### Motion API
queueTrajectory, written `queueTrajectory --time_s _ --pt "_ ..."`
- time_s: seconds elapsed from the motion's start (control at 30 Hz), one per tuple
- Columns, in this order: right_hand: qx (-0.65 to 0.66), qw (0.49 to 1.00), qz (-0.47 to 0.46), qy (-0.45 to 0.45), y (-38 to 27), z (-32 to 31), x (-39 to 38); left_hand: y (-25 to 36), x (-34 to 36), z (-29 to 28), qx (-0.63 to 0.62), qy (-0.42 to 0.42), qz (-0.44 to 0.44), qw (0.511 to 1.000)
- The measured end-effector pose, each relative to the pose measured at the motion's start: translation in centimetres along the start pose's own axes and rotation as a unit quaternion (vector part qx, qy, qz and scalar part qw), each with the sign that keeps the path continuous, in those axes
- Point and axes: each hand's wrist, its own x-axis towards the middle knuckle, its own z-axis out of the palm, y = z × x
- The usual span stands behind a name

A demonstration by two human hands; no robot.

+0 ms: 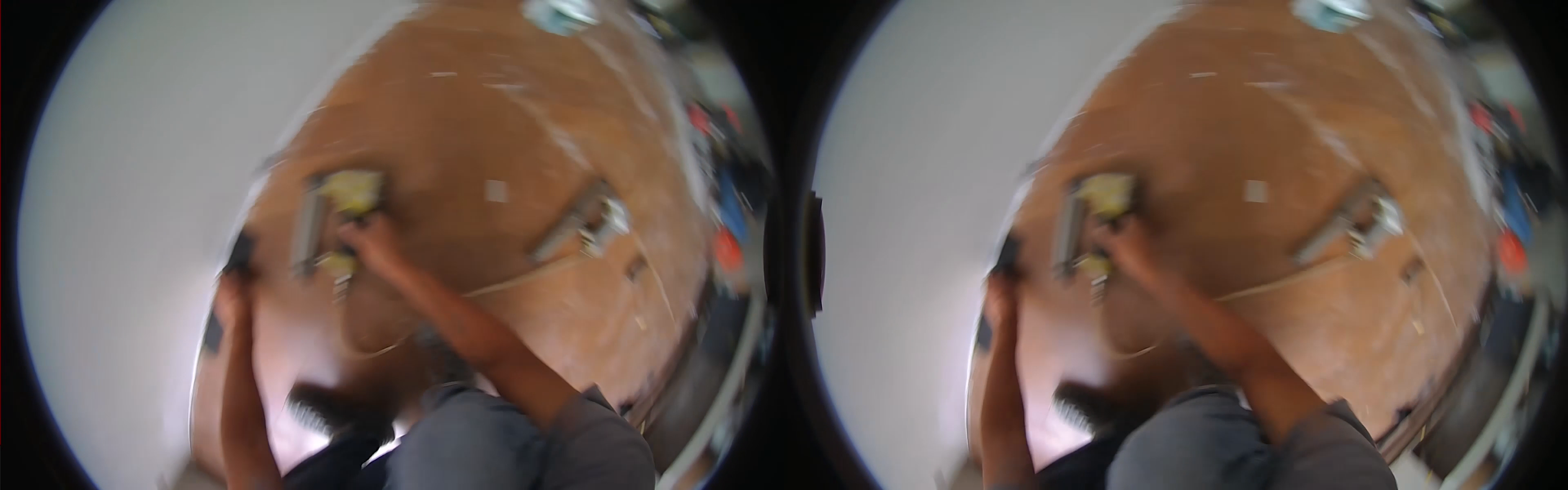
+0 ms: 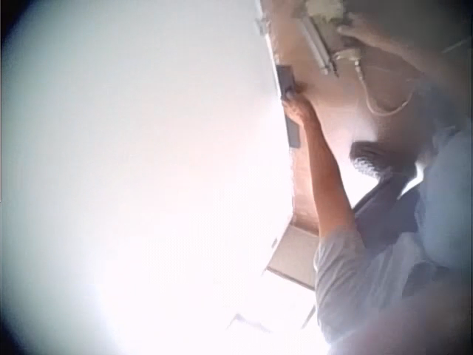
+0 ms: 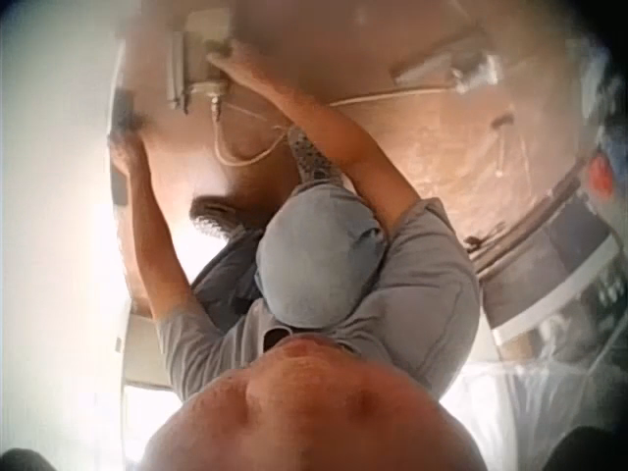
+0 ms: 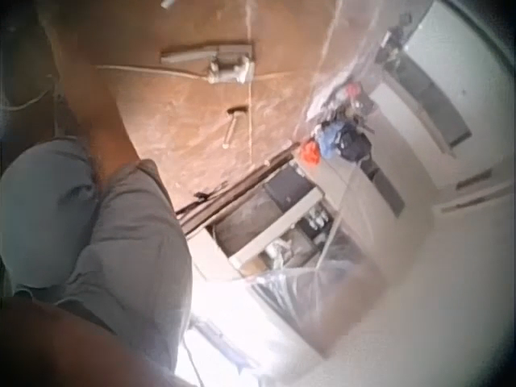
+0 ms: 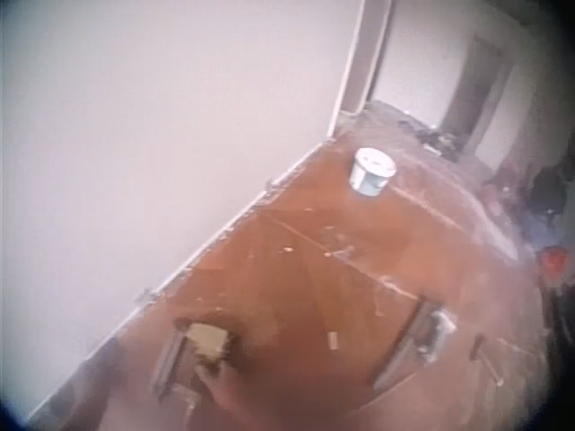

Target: Measure, cut, and secure floor trim pieces along the wall using a nail gun and hammer.

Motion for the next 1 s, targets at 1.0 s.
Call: queueTrajectory --time_s 1.0 --pt "0.123 0.989 0.073 0.028 -1.7 -16.3 -45.8 3.9 -3.1 -13.9 -0.334 -0.203 0.378 0.839"
